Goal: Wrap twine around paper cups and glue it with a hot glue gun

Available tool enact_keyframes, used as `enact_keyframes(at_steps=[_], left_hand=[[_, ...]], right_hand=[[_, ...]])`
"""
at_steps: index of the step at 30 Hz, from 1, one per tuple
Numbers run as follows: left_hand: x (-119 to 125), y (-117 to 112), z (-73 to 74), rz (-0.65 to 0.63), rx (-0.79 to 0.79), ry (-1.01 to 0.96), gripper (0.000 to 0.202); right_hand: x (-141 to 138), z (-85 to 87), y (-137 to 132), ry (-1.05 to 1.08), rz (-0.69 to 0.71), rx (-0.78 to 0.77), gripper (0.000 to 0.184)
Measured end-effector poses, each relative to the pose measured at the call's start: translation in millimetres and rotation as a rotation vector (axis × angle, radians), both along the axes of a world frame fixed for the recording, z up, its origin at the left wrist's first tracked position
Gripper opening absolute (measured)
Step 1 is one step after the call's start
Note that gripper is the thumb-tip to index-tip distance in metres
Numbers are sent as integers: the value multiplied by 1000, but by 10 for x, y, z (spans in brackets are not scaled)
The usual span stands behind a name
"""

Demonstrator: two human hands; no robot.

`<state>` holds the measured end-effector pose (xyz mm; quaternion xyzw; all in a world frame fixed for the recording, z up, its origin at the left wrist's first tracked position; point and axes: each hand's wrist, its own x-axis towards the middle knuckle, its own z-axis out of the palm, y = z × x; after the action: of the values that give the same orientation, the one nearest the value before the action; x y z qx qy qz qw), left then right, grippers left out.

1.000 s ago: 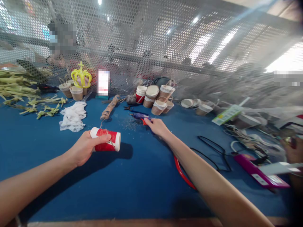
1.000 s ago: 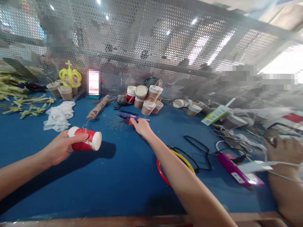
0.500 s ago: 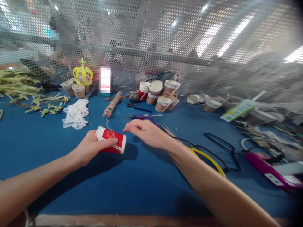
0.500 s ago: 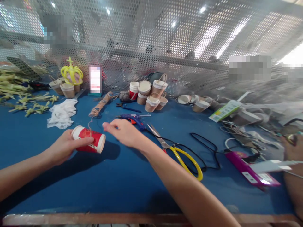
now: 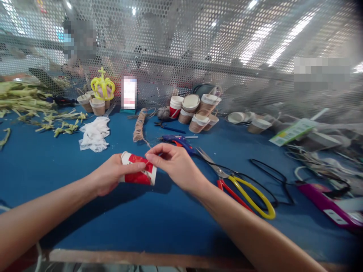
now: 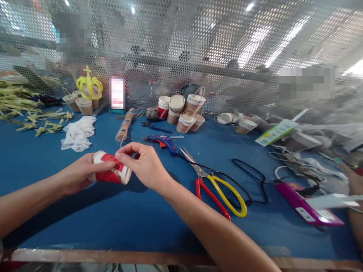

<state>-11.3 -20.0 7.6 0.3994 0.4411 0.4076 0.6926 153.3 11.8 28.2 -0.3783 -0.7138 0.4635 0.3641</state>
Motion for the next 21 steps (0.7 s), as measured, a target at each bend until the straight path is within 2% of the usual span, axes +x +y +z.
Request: enact_keyframes(at_steps=[3, 6, 16, 21], left_hand=[[-12, 15, 35, -41, -113, -174, 23], [1, 5, 63, -59, -141, -222, 29], [23, -19, 26, 92, -87, -58, 18], [29, -36, 18, 96, -34, 8, 14]], right_hand=[[73, 68, 15, 118, -67, 16, 7], [129, 93, 39, 201, -130, 27, 7], [167, 48, 75, 183, -210, 110, 9], [164, 34, 78, 153, -207, 134, 8]])
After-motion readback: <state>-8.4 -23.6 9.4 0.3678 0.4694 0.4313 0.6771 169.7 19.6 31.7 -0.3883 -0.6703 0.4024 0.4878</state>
